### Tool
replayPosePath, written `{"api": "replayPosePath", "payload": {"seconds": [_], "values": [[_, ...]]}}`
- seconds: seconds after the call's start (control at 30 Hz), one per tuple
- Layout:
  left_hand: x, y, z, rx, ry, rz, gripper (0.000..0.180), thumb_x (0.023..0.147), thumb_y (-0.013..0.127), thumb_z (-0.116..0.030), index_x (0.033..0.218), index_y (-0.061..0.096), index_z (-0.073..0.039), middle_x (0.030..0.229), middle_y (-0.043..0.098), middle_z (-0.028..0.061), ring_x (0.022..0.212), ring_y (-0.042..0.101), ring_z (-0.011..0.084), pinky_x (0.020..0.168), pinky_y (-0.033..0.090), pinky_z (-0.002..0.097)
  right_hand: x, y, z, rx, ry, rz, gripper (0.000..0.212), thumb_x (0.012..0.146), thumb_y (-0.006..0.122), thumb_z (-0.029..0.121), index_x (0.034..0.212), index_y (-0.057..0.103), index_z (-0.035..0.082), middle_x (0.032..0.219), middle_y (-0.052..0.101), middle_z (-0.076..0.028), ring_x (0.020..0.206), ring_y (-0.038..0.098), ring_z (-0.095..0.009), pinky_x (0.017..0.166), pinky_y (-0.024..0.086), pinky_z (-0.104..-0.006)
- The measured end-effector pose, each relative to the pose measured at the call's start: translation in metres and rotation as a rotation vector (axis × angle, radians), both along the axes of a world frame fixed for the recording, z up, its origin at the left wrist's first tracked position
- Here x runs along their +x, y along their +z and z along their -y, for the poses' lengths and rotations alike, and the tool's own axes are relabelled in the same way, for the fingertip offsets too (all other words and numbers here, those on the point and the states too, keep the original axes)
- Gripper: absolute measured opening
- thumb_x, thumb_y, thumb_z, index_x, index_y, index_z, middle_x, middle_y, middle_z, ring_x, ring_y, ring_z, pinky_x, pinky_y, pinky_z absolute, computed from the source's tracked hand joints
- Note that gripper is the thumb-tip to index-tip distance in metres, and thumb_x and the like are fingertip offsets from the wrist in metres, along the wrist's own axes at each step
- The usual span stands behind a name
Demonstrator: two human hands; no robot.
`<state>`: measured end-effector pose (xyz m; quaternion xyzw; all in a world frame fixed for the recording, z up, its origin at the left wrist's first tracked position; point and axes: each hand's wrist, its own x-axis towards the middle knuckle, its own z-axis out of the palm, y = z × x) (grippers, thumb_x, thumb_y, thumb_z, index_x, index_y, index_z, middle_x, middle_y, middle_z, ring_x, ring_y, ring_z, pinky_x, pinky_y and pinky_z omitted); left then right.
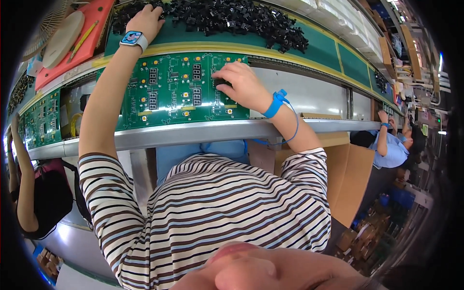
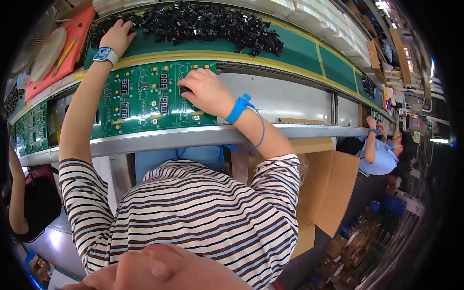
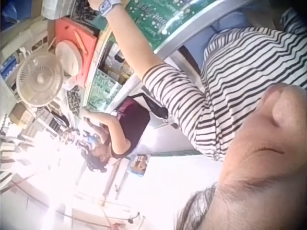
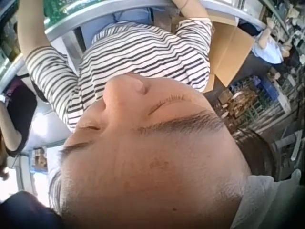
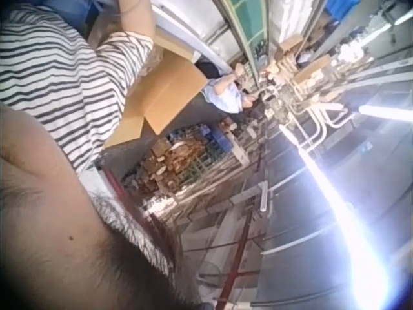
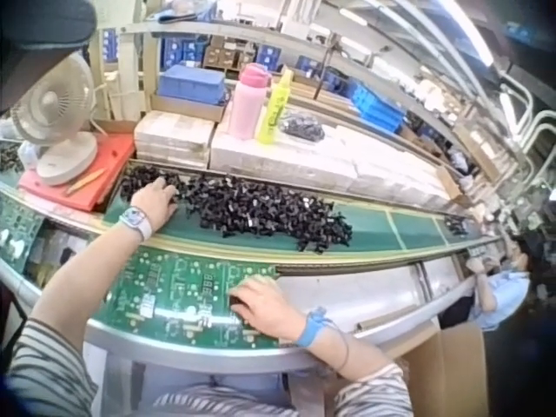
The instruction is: The person places electronic components onto a printed circuit board by hand.
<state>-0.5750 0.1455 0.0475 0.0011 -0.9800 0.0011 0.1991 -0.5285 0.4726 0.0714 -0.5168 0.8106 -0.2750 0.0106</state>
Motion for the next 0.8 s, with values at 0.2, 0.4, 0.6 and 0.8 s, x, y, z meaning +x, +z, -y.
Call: {"api": "replayPosePath", "payload": {"seconds": [0.2,0.4,0.6,0.8], "values": [[0.025,0.021,-0.013,0.310,-0.029,-0.001,0.029,0.081,0.064,-0.024,0.098,0.054,-0.004,0.091,0.062,0.0137,0.081,0.062,0.0297,0.070,0.050,0.0384,0.003,-0.009,-0.001,-0.007,-0.006,-0.049,0.019,0.075,0.071,0.014,0.092,0.067,0.009,0.088,0.058,-0.004,0.088,0.054,-0.025,0.084,0.040,-0.0374],[0.078,0.046,-0.035,0.846,-0.193,0.117,0.028,0.080,0.071,-0.019,0.100,0.057,-0.004,0.084,0.065,0.0074,0.077,0.065,0.0138,0.071,0.051,0.0271,0.001,-0.009,-0.002,0.047,-0.023,-0.070,0.019,0.074,0.071,0.014,0.092,0.068,0.010,0.087,0.057,-0.004,0.087,0.053,-0.024,0.085,0.038,-0.0367],[0.115,0.044,-0.028,0.936,-0.310,0.208,0.021,0.082,0.067,-0.010,0.101,0.064,-0.002,0.091,0.059,0.0081,0.084,0.062,0.0166,0.074,0.050,0.0267,-0.002,0.003,0.000,0.090,-0.041,-0.094,0.020,0.076,0.070,0.019,0.094,0.069,0.011,0.087,0.057,-0.004,0.087,0.053,-0.024,0.084,0.039,-0.0371],[0.153,0.052,-0.024,0.860,-0.199,0.190,0.025,0.083,0.063,-0.007,0.108,0.066,-0.005,0.101,0.062,0.0094,0.087,0.061,0.0196,0.078,0.049,0.0280,-0.078,-0.005,0.004,-0.039,-0.353,-0.351,0.016,0.078,0.065,0.021,0.091,0.068,0.012,0.079,0.061,-0.008,0.078,0.060,-0.030,0.067,0.047,-0.0429]]}}
